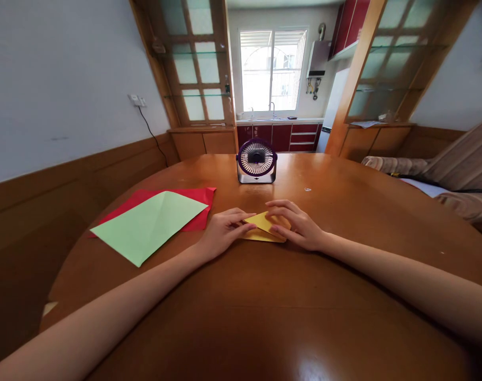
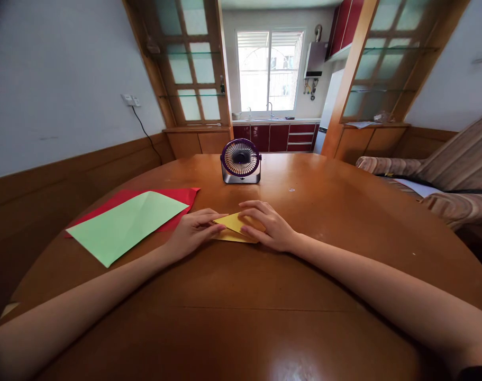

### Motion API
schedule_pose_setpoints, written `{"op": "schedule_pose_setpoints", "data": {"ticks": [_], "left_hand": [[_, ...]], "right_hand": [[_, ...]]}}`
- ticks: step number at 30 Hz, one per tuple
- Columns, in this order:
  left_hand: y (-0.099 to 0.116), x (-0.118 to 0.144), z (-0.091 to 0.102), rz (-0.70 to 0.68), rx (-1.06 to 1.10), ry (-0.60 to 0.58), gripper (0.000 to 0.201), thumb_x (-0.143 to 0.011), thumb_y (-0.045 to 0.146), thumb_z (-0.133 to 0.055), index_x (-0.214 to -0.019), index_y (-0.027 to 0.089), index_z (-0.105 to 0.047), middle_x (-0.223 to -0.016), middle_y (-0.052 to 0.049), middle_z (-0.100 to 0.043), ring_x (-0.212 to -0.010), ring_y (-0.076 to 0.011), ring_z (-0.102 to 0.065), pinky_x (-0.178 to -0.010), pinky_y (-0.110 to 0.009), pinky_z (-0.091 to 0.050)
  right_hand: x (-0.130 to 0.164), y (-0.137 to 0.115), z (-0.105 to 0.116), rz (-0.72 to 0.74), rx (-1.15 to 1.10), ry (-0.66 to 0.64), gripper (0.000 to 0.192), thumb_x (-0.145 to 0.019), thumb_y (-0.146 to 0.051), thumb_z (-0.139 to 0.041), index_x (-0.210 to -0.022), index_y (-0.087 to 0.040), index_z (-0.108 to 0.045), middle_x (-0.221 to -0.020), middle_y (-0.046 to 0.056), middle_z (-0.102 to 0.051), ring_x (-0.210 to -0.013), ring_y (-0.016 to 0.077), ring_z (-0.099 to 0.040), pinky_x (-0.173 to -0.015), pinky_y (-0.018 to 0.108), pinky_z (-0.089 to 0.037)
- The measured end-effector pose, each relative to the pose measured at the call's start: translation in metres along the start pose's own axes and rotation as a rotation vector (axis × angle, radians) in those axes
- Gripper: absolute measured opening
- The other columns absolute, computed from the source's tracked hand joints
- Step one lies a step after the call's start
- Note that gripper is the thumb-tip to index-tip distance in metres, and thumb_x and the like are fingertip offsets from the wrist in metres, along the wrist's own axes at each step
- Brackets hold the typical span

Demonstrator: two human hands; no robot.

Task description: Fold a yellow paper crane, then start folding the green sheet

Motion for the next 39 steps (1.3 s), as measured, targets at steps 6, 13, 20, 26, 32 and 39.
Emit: {"op": "schedule_pose_setpoints", "data": {"ticks": [6, 13, 20, 26, 32, 39], "left_hand": [[0.000, 0.001, 0.001, -0.037, 0.021, -0.003, 0.026, -0.086, 0.031, -0.066, -0.109, 0.021, -0.071, -0.086, -0.004, -0.068, -0.072, -0.0127, -0.063, -0.062, -0.023, -0.052], [-0.007, 0.001, 0.001, 0.146, 0.224, 0.059, 0.028, -0.080, 0.032, -0.072, -0.105, 0.019, -0.072, -0.083, -0.004, -0.069, -0.068, -0.0134, -0.066, -0.056, -0.023, -0.054], [-0.013, 0.004, -0.002, 0.497, 0.593, 0.053, 0.031, -0.070, 0.029, -0.079, -0.098, 0.018, -0.074, -0.085, -0.004, -0.072, -0.079, -0.0174, -0.070, -0.077, -0.031, -0.058], [-0.011, 0.003, 0.000, 0.450, 0.536, 0.047, 0.020, -0.070, 0.028, -0.079, -0.088, 0.020, -0.077, -0.073, 0.000, -0.065, -0.062, -0.0100, -0.063, -0.063, -0.023, -0.055], [-0.016, 0.004, 0.000, 0.512, 0.542, 0.033, 0.022, -0.073, 0.031, -0.076, -0.092, 0.020, -0.077, -0.064, 0.001, -0.061, -0.051, -0.0079, -0.056, -0.050, -0.021, -0.053], [-0.024, 0.004, -0.001, 0.655, 0.686, -0.035, 0.038, -0.070, 0.030, -0.080, -0.105, 0.016, -0.072, -0.081, -0.006, -0.072, -0.067, -0.0132, -0.067, -0.074, -0.030, -0.057]], "right_hand": [[0.000, 0.011, -0.001, -0.119, -0.046, -0.020, 0.029, -0.096, -0.028, -0.050, -0.123, -0.021, -0.055, -0.121, 0.010, -0.062, -0.113, 0.0212, -0.057, -0.098, 0.044, -0.047], [-0.001, 0.015, -0.002, -0.223, -0.214, 0.022, 0.022, -0.093, -0.030, -0.054, -0.108, -0.018, -0.065, -0.100, 0.008, -0.068, -0.093, 0.0169, -0.063, -0.083, 0.034, -0.051], [0.001, 0.019, -0.009, -0.502, -0.571, 0.006, 0.027, -0.083, -0.039, -0.065, -0.099, -0.018, -0.070, -0.095, 0.006, -0.067, -0.085, 0.0163, -0.061, -0.075, 0.029, -0.049], [0.003, 0.022, -0.013, -0.633, -0.802, -0.067, 0.025, -0.078, -0.036, -0.070, -0.095, -0.018, -0.069, -0.095, 0.004, -0.067, -0.082, 0.0143, -0.060, -0.073, 0.028, -0.046], [0.003, 0.022, -0.014, -0.736, -0.904, -0.082, 0.023, -0.075, -0.035, -0.073, -0.087, -0.017, -0.064, -0.078, -0.001, -0.065, -0.065, 0.0101, -0.056, -0.058, 0.022, -0.040], [0.001, 0.021, -0.014, -0.757, -0.855, 0.063, 0.025, -0.066, -0.030, -0.079, -0.080, -0.017, -0.063, -0.075, -0.001, -0.064, -0.063, 0.0101, -0.056, -0.059, 0.024, -0.042]]}}
Point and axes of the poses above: each hand's wrist, its own x-axis away from the middle knuckle, its own z-axis out of the back of the hand, y = z × x, the point moved 2 cm from there along -x, towards the middle knuckle
